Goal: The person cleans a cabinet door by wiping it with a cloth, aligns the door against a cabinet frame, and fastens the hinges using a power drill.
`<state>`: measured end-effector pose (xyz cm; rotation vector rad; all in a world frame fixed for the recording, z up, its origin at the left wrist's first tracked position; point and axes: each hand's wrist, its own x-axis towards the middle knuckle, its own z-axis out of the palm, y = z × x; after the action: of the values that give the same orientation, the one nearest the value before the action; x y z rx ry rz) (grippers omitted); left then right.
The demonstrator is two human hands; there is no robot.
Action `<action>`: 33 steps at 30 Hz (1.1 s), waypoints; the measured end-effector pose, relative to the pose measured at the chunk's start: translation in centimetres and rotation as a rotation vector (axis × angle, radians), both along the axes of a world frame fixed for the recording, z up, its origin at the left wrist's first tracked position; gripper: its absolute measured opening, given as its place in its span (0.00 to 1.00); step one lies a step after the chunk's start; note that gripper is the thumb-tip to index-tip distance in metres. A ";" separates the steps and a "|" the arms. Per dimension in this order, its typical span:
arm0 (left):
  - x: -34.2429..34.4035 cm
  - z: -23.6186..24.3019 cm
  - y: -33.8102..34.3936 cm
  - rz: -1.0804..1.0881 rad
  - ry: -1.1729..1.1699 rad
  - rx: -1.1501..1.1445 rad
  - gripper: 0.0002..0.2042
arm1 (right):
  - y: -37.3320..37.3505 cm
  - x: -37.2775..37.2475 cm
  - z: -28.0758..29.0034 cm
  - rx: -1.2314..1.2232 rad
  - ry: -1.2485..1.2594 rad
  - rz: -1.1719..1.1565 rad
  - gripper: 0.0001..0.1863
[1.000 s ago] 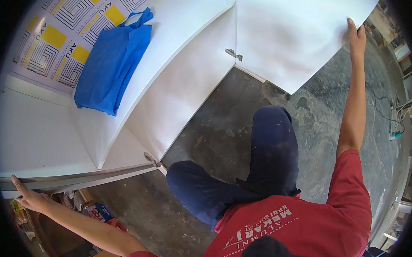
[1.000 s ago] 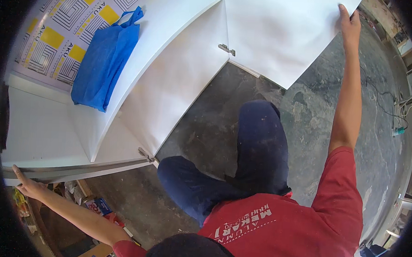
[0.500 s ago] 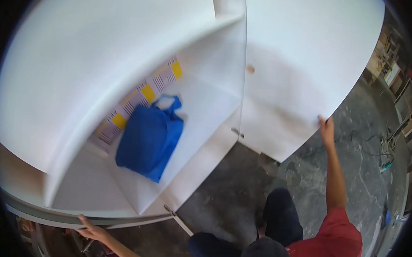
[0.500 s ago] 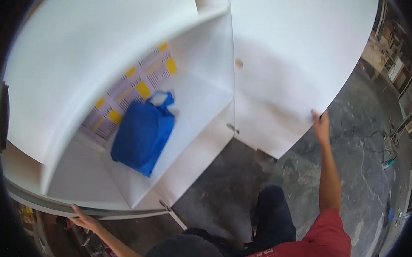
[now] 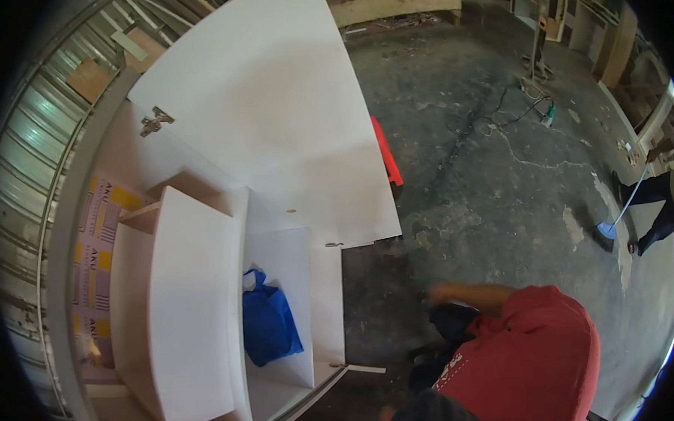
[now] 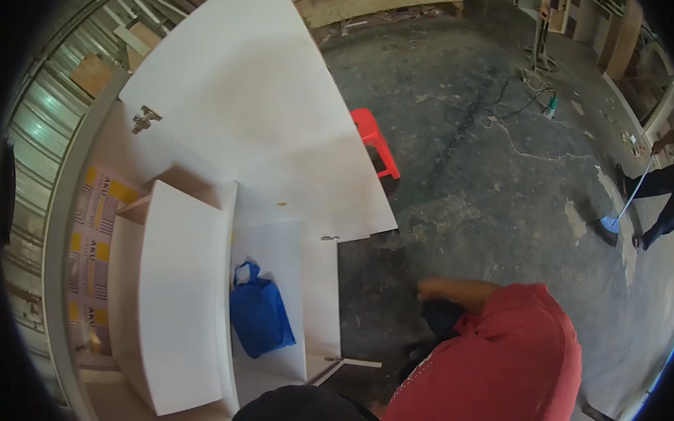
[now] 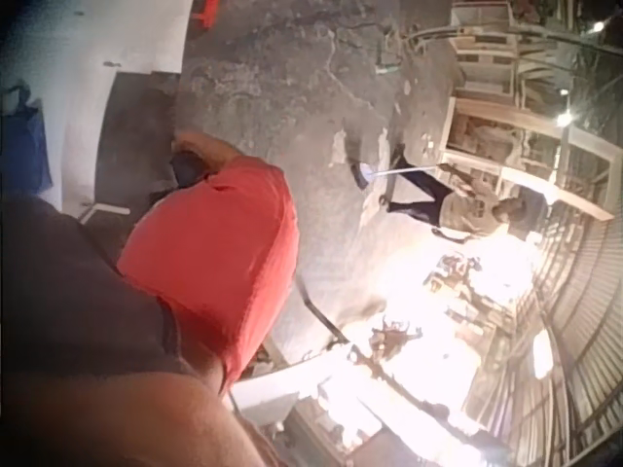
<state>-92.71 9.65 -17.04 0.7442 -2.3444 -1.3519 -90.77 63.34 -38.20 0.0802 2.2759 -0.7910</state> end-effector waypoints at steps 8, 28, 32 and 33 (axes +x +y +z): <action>23.9 -4.8 7.5 -0.154 -0.720 0.611 0.28 | -7.0 9.5 -8.8 -0.170 -0.071 0.605 0.27; 75.9 -12.7 13.8 1.338 -0.399 0.665 0.22 | -38.2 15.7 8.3 -0.006 0.058 1.311 0.17; 84.3 -13.5 19.6 1.586 -0.007 1.066 0.13 | -55.6 24.7 13.7 -0.456 0.285 1.395 0.15; 86.0 -13.4 20.3 1.507 0.128 1.126 0.11 | -59.6 26.7 15.4 -0.491 0.212 1.384 0.14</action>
<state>-6.70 29.97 -30.43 1.9432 -0.1999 -1.5304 -64.09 3.75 -22.82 -1.6416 1.6246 -0.5128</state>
